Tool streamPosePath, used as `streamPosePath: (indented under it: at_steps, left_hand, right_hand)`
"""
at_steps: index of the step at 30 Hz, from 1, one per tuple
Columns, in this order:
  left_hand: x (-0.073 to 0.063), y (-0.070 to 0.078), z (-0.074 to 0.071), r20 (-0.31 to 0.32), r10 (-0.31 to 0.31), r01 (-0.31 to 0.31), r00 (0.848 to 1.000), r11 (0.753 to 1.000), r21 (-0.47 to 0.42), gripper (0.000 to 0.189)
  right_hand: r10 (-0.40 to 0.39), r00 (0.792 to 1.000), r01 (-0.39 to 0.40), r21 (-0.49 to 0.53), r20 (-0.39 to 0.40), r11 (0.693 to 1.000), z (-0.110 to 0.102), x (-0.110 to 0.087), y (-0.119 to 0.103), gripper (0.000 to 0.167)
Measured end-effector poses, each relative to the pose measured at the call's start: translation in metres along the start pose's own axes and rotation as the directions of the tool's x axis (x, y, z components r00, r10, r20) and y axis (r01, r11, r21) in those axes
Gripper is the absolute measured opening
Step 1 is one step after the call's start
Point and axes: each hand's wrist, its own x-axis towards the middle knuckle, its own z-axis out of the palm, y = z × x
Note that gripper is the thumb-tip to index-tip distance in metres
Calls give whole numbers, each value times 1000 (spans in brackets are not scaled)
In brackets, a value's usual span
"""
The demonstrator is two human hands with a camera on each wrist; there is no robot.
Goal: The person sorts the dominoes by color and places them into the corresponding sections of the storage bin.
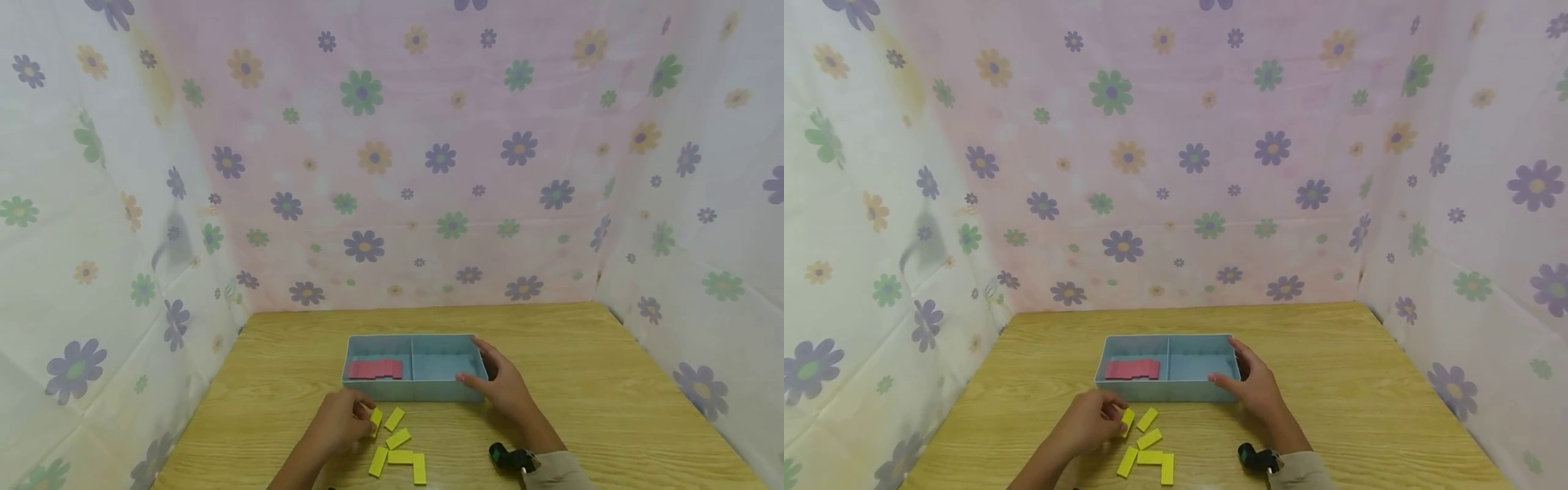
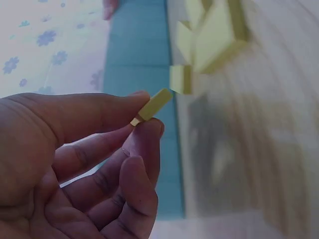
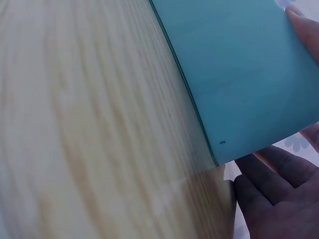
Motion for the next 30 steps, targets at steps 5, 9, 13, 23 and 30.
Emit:
streamPosePath:
  at_steps: [5, 9, 13, 23, 30]
  left_hand:
    - [3, 13, -2, -17, 45, -46, 999, 997, -63, 21]
    - [12, 27, -3, -24, 80, -83, 996, 989, -124, 21]
    - [23, 37, 0, -14, 86, -87, 996, 974, -210, 21]
    - [55, 61, 11, -32, 45, -52, 998, 964, -260, 20]
    - [78, 75, 13, -8, 35, -35, 999, 944, -329, 20]
  right_hand:
    - [2, 1000, -2, -6, 0, 1000, 1, 0, 2, 90]
    - [-7, 1000, 7, -3, -9, 1000, 1, 1, 5, 90]
    - [-23, 1000, 23, 2, -12, 1000, 1, 1, 8, 90]
    - [-2, 1000, 2, 31, -13, 1000, 3, 0, 5, 90]
    - [15, 1000, -14, 69, -6, 998, 2, 1, 4, 90]
